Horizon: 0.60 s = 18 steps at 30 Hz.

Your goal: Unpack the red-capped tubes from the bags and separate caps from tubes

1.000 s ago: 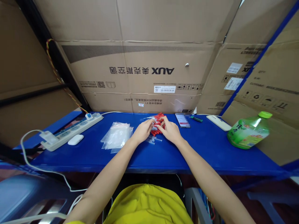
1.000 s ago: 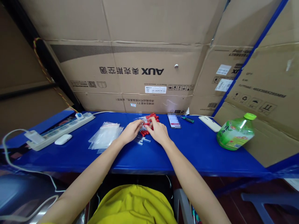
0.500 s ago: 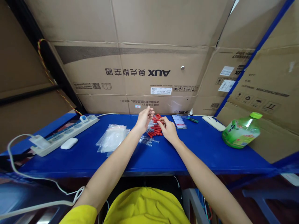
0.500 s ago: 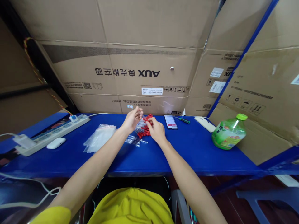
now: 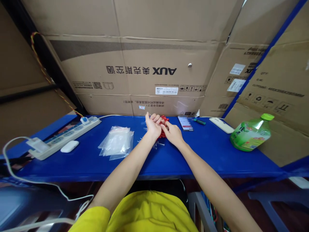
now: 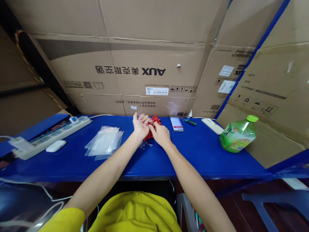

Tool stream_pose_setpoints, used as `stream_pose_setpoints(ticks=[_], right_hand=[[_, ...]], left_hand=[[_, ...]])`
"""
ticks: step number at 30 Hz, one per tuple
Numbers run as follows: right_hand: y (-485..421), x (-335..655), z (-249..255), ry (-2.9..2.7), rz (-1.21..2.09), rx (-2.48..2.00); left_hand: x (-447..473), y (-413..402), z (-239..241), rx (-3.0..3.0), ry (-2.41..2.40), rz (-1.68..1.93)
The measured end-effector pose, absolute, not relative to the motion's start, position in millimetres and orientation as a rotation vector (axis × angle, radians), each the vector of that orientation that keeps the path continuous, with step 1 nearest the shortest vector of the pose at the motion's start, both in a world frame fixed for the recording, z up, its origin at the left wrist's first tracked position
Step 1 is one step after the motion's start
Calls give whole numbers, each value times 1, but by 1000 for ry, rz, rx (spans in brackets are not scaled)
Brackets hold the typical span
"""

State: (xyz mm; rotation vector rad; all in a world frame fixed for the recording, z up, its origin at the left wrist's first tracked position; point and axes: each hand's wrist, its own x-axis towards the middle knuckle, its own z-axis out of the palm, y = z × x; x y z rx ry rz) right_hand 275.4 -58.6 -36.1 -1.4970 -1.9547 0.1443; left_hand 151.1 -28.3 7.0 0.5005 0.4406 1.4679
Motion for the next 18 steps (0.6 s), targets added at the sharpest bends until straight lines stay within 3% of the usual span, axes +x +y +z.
stream_pose_setpoints(ticks=[18], right_hand=[[-74, 273, -26, -2093, 211, -1261]], left_hand=[[129, -23, 13, 364, 536, 1602]])
